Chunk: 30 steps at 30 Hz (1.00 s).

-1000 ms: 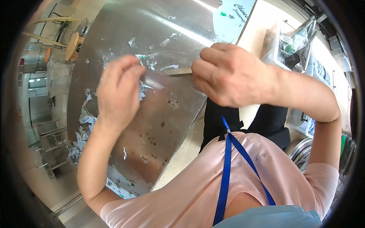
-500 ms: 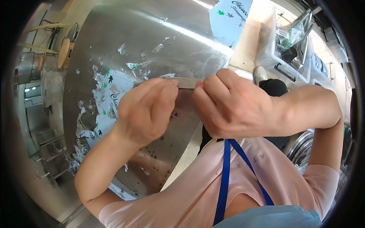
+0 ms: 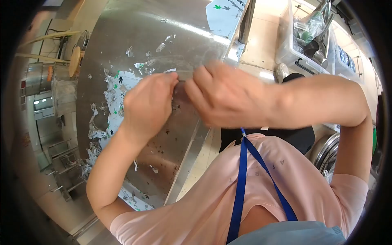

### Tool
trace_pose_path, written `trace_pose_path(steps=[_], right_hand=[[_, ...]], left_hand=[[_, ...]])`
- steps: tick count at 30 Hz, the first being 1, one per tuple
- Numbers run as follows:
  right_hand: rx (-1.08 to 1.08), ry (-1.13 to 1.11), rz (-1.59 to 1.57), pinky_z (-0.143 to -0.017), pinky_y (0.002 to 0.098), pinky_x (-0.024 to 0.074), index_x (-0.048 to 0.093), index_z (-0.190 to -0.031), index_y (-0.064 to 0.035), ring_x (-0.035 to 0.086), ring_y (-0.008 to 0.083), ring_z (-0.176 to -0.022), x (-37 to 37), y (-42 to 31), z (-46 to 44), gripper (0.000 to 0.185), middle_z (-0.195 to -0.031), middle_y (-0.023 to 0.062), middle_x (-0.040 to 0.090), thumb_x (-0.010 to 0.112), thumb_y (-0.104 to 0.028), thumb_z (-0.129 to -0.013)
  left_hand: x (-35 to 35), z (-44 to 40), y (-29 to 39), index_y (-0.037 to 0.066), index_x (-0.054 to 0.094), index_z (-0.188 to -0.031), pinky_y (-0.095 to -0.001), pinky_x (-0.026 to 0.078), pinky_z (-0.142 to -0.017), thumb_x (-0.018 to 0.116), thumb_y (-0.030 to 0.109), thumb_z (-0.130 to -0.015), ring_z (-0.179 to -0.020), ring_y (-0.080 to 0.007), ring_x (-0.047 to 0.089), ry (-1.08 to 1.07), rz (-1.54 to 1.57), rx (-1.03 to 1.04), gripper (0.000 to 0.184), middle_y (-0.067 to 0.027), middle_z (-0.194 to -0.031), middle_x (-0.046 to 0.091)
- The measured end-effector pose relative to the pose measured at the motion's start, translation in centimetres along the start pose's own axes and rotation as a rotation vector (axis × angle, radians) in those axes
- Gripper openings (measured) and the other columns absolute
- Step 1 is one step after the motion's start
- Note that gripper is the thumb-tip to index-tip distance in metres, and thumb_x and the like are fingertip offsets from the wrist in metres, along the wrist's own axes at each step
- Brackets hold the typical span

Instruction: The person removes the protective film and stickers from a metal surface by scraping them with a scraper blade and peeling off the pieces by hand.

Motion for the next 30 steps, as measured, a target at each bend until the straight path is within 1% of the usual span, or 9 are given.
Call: trace_pose_path(steps=[7, 10, 11, 13, 18, 22, 23, 26, 30], right_hand=[[0.043, 0.062, 0.014, -0.051, 0.028, 0.0318, 0.056, -0.059, -0.0019, 0.042, 0.0167, -0.061, -0.4, 0.2, 0.5, 0.018, -0.065, 0.0027, 0.042, 0.058, -0.018, -0.052], [-0.026, -0.081, -0.001, -0.051, 0.0285, 0.0321, 0.056, -0.059, -0.0006, 0.042, 0.0168, -0.061, 1.3, 1.0, -0.4, 0.017, -0.065, 0.0032, 0.042, 0.057, -0.017, -0.053], [0.005, 0.006, -0.041, -0.051, 0.0283, 0.0329, 0.057, -0.06, 0.0002, 0.043, 0.017, -0.061, 0.5, 1.1, -0.5, 0.018, -0.065, 0.0035, 0.043, 0.058, -0.017, -0.054], [-0.005, -0.053, -0.062, -0.051, 0.0277, 0.0332, 0.057, -0.06, 0.0004, 0.044, 0.0171, -0.061, 0.2, 0.2, 0.3, 0.018, -0.065, 0.0035, 0.043, 0.058, -0.017, -0.055], [-0.009, 0.017, -0.122, -0.05, 0.0269, 0.0324, 0.056, -0.062, 0.0006, 0.042, 0.017, -0.061, 1.2, 1.8, -0.7, 0.019, -0.065, 0.0038, 0.042, 0.057, -0.016, -0.055], [-0.084, -0.117, -0.13, -0.05, 0.0284, 0.0343, 0.055, -0.065, 0.001, 0.042, 0.0174, -0.061, 0.3, 0.1, 0.6, 0.02, -0.066, 0.0036, 0.041, 0.057, -0.016, -0.055], [0.0, 0.011, -0.127, -0.05, 0.028, 0.034, 0.055, -0.065, 0.0004, 0.042, 0.0175, -0.061, 0.4, 1.3, 0.3, 0.02, -0.066, 0.0035, 0.041, 0.057, -0.017, -0.056], [-0.051, -0.07, -0.181, -0.05, 0.027, 0.0317, 0.055, -0.066, 0.0003, 0.041, 0.0167, -0.06, 1.6, 1.8, 0.1, 0.02, -0.065, 0.0027, 0.04, 0.056, -0.017, -0.056], [-0.013, 0.032, -0.169, -0.05, 0.0273, 0.0319, 0.054, -0.063, 0.0002, 0.041, 0.0165, -0.06, 0.5, 1.5, 0.8, 0.02, -0.065, 0.004, 0.042, 0.056, -0.017, -0.054]], left_hand=[[-0.1, -0.1, 0.1, 0.003, 0.057, -0.088, -0.0291, 0.051, -0.054, 0.066, -0.004, -0.073, -0.064, -0.0227, 0.062, 0.039, 0.065, 0.041, 0.019, -0.0071, -0.073, 0.063], [0.1, -0.8, -1.0, 0.004, 0.057, -0.086, -0.0294, 0.05, -0.053, 0.066, -0.003, -0.072, -0.064, -0.0227, 0.062, 0.017, 0.008, 0.034, 0.018, -0.0067, -0.073, 0.063], [0.1, -0.7, -0.9, 0.004, 0.057, -0.086, -0.0296, 0.05, -0.053, 0.067, -0.002, -0.072, -0.064, -0.0227, 0.062, 0.013, 0.014, 0.03, 0.018, -0.0066, -0.073, 0.063], [-0.1, -0.4, 0.2, 0.005, 0.057, -0.085, -0.0306, 0.049, -0.054, 0.068, 0.0, -0.073, -0.063, -0.023, 0.062, -0.004, 0.024, 0.027, 0.017, -0.0062, -0.073, 0.063], [0.0, -0.5, -2.1, 0.005, 0.058, -0.084, -0.0291, 0.05, -0.057, 0.068, 0.002, -0.075, -0.065, -0.0225, 0.063, 0.01, 0.071, -0.094, 0.015, -0.0064, -0.077, 0.065], [0.1, 0.1, -1.0, 0.004, 0.057, -0.084, -0.0282, 0.05, -0.055, 0.069, 0.0, -0.073, -0.063, -0.0224, 0.063, 0.06, 0.167, -0.093, 0.017, -0.0072, -0.078, 0.066], [0.2, -0.3, -1.8, 0.004, 0.058, -0.085, -0.028, 0.051, -0.056, 0.07, -0.001, -0.072, -0.064, -0.0226, 0.063, 0.033, 0.121, -0.114, 0.018, -0.0076, -0.078, 0.066], [0.2, -0.6, -2.3, 0.003, 0.059, -0.086, -0.0284, 0.051, -0.055, 0.07, -0.002, -0.071, -0.063, -0.0229, 0.063, 0.049, 0.129, -0.112, 0.019, -0.0077, -0.076, 0.065], [0.2, 0.0, -1.6, 0.004, 0.058, -0.082, -0.0287, 0.05, -0.054, 0.07, -0.001, -0.071, -0.061, -0.0228, 0.062, 0.055, 0.163, -0.142, 0.017, -0.0078, -0.075, 0.064]])
Point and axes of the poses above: each hand's wrist, its own z-axis away from the middle knuckle, its own x-axis out of the palm, y = z × x, the point moved 10 cm from there along -z, towards the middle knuckle
